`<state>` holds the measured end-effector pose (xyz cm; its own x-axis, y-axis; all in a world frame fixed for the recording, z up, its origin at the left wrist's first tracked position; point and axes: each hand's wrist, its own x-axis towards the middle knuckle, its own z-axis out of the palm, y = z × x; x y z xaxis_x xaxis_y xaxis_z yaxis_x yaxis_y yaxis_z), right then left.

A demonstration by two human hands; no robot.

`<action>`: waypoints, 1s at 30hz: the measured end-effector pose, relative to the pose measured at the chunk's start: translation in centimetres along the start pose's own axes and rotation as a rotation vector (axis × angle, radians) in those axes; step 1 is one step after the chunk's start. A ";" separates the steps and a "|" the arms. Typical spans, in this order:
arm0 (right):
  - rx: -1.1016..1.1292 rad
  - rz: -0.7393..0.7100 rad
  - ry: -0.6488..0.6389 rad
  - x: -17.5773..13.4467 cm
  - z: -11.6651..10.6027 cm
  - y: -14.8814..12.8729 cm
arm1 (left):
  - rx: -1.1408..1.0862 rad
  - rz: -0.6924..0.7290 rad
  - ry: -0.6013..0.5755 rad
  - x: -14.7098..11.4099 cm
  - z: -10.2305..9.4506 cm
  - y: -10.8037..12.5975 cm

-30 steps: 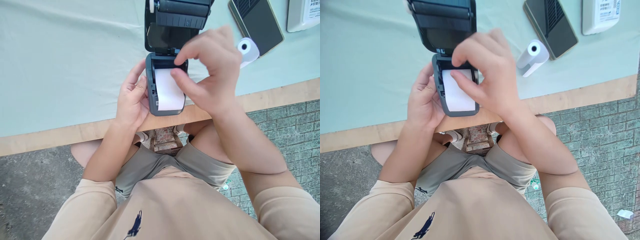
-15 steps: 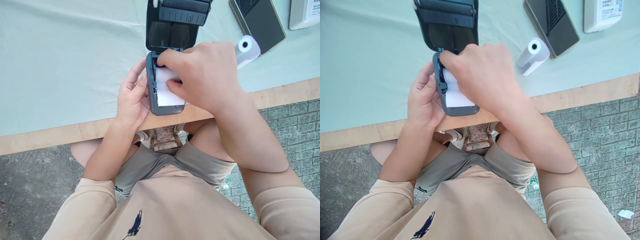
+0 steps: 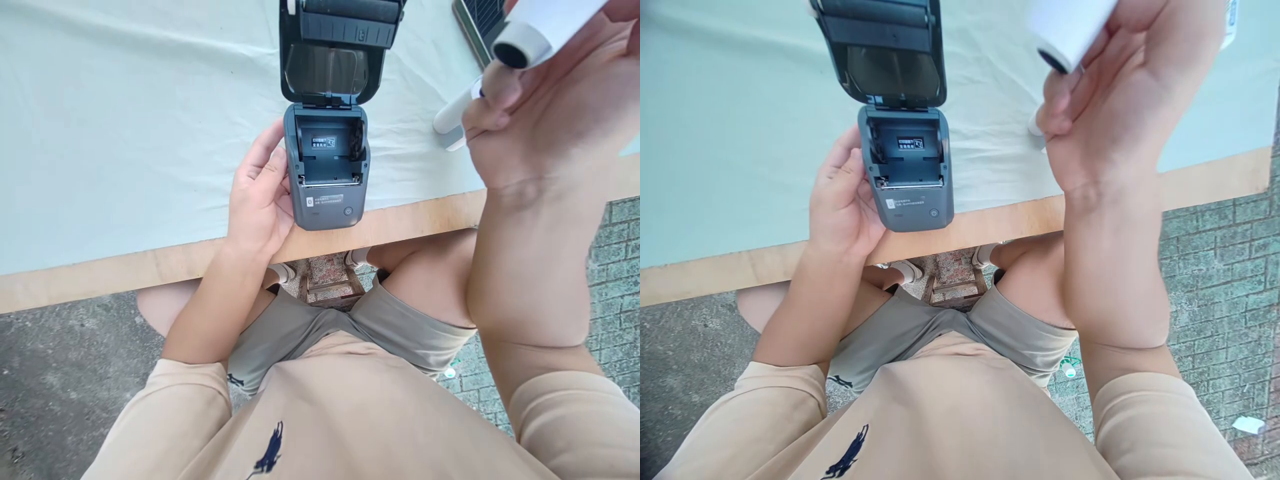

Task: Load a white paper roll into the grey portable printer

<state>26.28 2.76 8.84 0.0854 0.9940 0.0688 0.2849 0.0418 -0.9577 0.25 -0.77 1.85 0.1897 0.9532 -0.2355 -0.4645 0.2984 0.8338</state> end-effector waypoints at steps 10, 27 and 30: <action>-0.506 -0.182 0.107 -0.7 4.4 1.3 | 0.086 0.044 0.022 0.0 0.1 -0.3; -0.646 -0.440 0.379 -2.4 0.5 0.2 | 0.095 0.079 -0.015 0.3 -0.4 -0.5; -0.777 -0.266 0.302 -2.2 -1.4 1.0 | 0.123 0.107 0.004 0.5 -0.5 -0.7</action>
<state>27.69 0.43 8.07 0.1416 0.8868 0.4398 0.8920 0.0784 -0.4451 0.25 -0.48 0.86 0.1416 0.9794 -0.1441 -0.3724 0.1876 0.9089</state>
